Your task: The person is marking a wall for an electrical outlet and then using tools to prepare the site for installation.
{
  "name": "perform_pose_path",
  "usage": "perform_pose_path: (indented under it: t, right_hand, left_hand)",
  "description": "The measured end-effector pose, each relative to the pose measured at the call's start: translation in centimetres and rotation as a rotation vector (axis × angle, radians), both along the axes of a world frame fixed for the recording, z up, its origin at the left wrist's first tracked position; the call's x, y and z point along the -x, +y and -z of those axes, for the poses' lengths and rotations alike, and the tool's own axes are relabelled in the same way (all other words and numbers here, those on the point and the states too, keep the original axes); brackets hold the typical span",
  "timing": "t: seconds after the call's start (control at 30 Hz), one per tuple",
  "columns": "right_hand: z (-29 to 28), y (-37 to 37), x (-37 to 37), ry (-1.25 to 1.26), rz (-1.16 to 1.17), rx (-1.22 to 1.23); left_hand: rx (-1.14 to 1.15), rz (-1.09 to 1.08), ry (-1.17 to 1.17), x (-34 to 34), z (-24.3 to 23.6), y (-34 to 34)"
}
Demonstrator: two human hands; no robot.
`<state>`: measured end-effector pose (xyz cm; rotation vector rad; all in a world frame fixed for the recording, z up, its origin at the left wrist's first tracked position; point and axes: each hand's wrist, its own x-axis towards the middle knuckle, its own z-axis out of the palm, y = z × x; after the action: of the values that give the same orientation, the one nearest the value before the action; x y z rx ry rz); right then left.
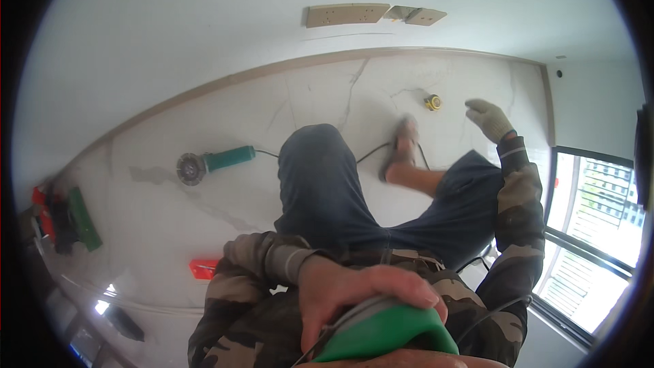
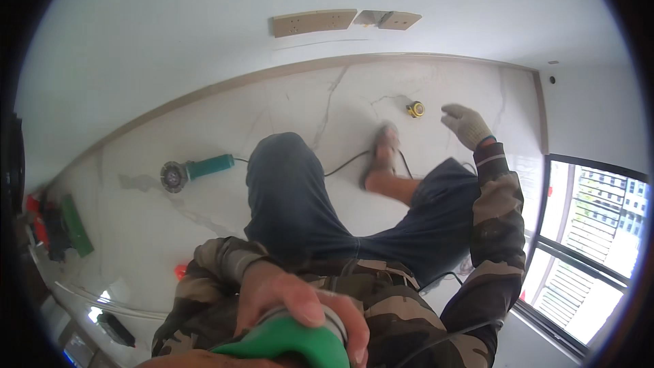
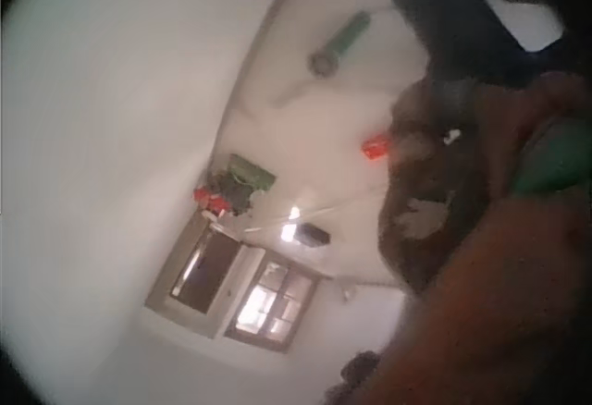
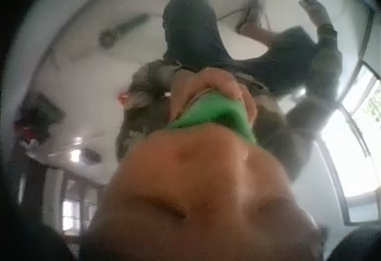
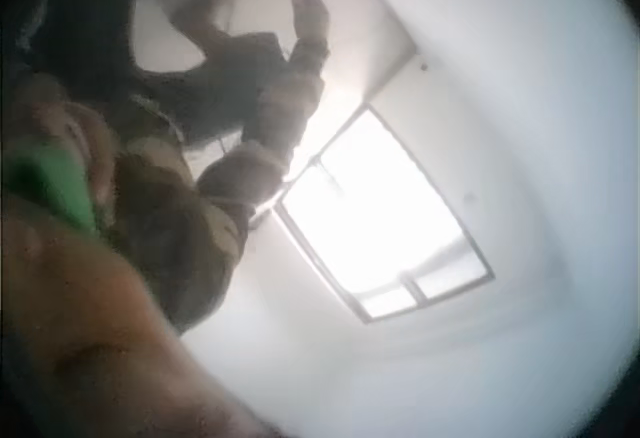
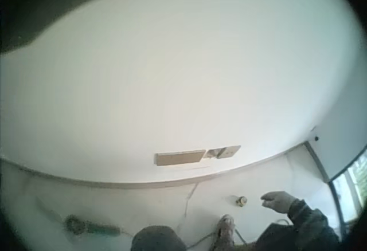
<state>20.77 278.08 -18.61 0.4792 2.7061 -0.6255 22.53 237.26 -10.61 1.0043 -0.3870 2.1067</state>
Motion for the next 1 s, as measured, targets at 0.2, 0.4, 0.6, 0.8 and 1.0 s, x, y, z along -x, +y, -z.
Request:
perform_pose_path:
  t: [0.2, 0.4, 0.6, 0.8, 1.0]
  right_hand:
    - [4.8, 0.8, -3.0, -0.036, -0.16, 0.059]
    - [6.0, 6.3, -8.1, -0.212, 0.02, 0.155]
    - [11.0, 9.9, -6.8, -0.351, -0.196, -0.037]
    - [24.6, 12.0, -0.8, -0.315, -0.088, -0.224]
    - [34.2, 12.9, -0.9, -0.12, 0.003, -0.245]
  left_hand:
    - [-0.029, -0.242, -0.015, 1.2, -1.2, 3.0]
    - [0.063, -0.291, 0.47, 2.1, -1.5, 6.6]
    - [0.303, 0.055, 0.19, -0.9, -2.9, 5.5]
    - [0.837, -0.495, -0.099, 2.0, 5.5, -0.3]
    - [1.423, -0.781, -1.483, -1.7, 23.8, -13.6]
